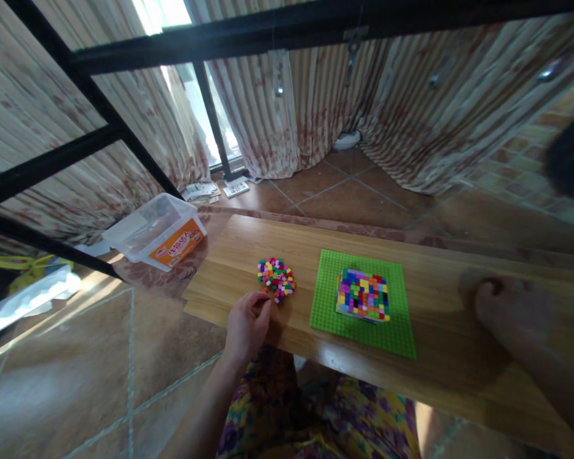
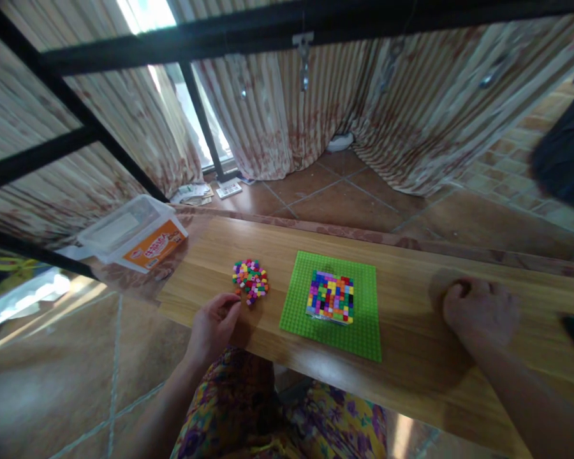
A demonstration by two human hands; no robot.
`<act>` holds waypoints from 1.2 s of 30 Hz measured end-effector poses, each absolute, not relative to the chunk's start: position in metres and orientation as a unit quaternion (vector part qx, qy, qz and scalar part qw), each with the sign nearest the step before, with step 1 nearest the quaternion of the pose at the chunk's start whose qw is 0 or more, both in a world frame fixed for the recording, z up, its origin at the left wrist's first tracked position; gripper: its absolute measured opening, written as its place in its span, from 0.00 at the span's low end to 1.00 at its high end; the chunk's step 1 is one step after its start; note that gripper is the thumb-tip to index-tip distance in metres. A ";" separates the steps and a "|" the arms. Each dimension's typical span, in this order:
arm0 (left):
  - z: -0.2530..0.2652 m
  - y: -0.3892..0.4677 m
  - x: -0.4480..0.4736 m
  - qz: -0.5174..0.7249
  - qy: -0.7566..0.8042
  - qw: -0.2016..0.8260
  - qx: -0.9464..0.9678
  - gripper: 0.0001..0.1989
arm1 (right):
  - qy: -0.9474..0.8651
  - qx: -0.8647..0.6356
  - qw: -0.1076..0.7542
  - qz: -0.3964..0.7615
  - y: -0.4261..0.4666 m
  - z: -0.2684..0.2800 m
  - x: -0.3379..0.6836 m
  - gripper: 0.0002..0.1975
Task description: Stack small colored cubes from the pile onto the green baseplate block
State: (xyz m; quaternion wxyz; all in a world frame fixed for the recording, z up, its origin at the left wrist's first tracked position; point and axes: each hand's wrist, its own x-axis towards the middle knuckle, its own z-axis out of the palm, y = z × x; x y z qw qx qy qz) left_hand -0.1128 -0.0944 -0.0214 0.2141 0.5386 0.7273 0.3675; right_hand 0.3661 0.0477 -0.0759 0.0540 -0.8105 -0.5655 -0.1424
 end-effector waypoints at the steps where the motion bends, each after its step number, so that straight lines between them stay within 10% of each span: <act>1: -0.019 -0.095 -0.109 0.391 0.717 0.239 0.525 0.08 | -0.566 -0.812 0.054 -0.134 0.047 -0.073 0.364 0.26; 36: -0.007 -0.020 -0.008 0.445 0.546 0.285 0.650 0.06 | -0.561 -0.818 0.069 -0.107 0.046 -0.060 0.350 0.22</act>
